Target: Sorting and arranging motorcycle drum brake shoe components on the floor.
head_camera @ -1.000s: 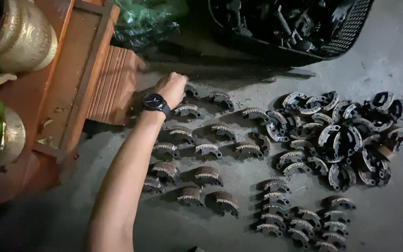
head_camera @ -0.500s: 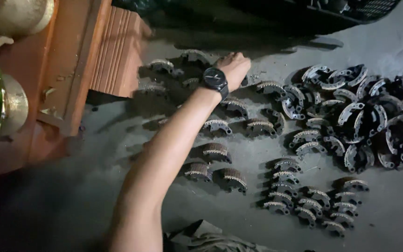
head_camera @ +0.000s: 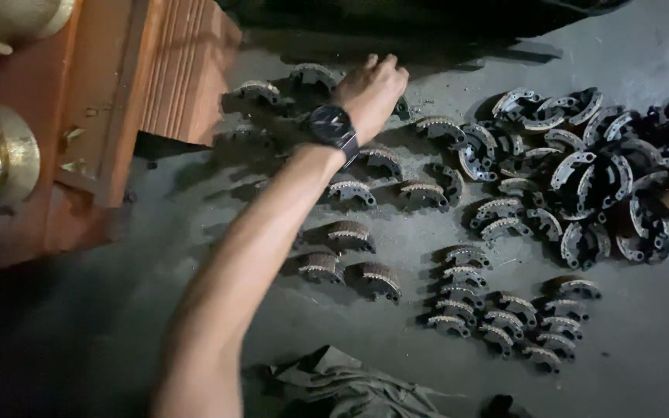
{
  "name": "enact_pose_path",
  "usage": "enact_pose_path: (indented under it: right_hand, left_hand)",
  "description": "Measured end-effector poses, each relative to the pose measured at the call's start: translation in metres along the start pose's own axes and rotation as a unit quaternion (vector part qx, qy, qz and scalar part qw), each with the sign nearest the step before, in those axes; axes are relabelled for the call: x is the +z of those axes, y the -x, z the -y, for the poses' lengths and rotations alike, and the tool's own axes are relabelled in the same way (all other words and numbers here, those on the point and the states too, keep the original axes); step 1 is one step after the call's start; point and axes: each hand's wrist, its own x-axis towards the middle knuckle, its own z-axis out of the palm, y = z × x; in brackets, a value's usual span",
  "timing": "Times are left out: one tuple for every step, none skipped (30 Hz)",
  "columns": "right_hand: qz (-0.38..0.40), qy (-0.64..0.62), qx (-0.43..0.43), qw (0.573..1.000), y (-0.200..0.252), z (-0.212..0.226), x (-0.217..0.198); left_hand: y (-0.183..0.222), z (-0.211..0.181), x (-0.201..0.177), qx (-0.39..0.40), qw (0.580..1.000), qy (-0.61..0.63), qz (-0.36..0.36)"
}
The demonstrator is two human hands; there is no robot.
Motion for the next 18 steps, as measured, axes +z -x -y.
enact_pose_path:
  right_hand:
    - [-0.001, 0.007, -0.007, 1.0, -0.007, 0.029, 0.006]
    - [-0.002, 0.014, -0.014, 1.0, -0.01, 0.058, 0.014]
    - [-0.003, 0.02, -0.022, 1.0, -0.014, 0.091, 0.023]
    - [-0.006, 0.025, -0.027, 0.999, -0.011, 0.123, 0.034]
    - [-0.009, 0.03, -0.032, 0.999, -0.003, 0.154, 0.045]
    - [-0.013, 0.037, -0.039, 0.998, -0.001, 0.191, 0.044]
    - [-0.017, 0.043, -0.045, 0.998, 0.009, 0.223, 0.055]
    - [-0.02, 0.048, -0.052, 0.997, 0.029, 0.249, 0.075]
    - [-0.023, 0.046, -0.055, 0.997, 0.04, 0.269, 0.082]
    - [-0.017, 0.007, -0.074, 0.997, 0.048, 0.291, 0.087]
    - [-0.009, -0.032, -0.093, 0.995, 0.057, 0.313, 0.092]
    - [-0.009, -0.03, -0.1, 0.995, 0.054, 0.277, 0.087]
    - [-0.014, -0.064, -0.113, 0.991, 0.049, 0.242, 0.082]
    - [-0.019, -0.098, -0.127, 0.987, 0.042, 0.207, 0.077]
    - [-0.018, -0.096, -0.135, 0.986, 0.033, 0.165, 0.069]
    - [-0.037, -0.102, -0.161, 0.981, 0.024, 0.124, 0.061]
    - [-0.057, -0.109, -0.186, 0.975, 0.013, 0.083, 0.053]
    - [-0.057, -0.111, -0.19, 0.974, 0.012, 0.068, 0.05]
  left_hand:
    - [0.01, -0.009, -0.019, 0.045, 0.998, 0.001, -0.04]
    - [0.021, -0.019, -0.038, 0.09, 0.993, 0.001, -0.079]
    - [0.037, -0.042, -0.066, 0.09, 0.993, -0.002, -0.081]
    - [0.053, -0.067, -0.092, 0.081, 0.996, 0.019, 0.006]
    - [0.069, -0.094, -0.119, 0.072, 0.992, 0.039, 0.093]
    - [0.088, -0.121, -0.106, 0.074, 0.992, 0.038, 0.09]
    - [0.106, -0.149, -0.094, 0.138, 0.989, 0.023, 0.048]
    - [0.124, -0.177, -0.082, 0.202, 0.979, 0.006, 0.007]
    - [0.141, -0.209, -0.08, 0.205, 0.979, 0.004, 0.006]
    - [0.157, -0.24, -0.078, 0.26, 0.965, -0.01, -0.017]
    - [0.173, -0.27, -0.076, 0.314, 0.948, -0.025, -0.039]
    - [0.19, -0.296, -0.06, 0.313, 0.948, -0.031, -0.043]
    - [0.205, -0.322, -0.043, 0.292, 0.955, 0.007, -0.059]
    - [0.22, -0.347, -0.025, 0.271, 0.958, 0.046, -0.076]
    - [0.225, -0.364, -0.008, 0.271, 0.958, 0.039, -0.081]
    - [0.231, -0.38, 0.007, 0.271, 0.957, 0.053, -0.091]
    - [0.236, -0.396, 0.024, 0.272, 0.955, 0.068, -0.102]
    - [0.239, -0.403, 0.026, 0.274, 0.954, 0.063, -0.102]
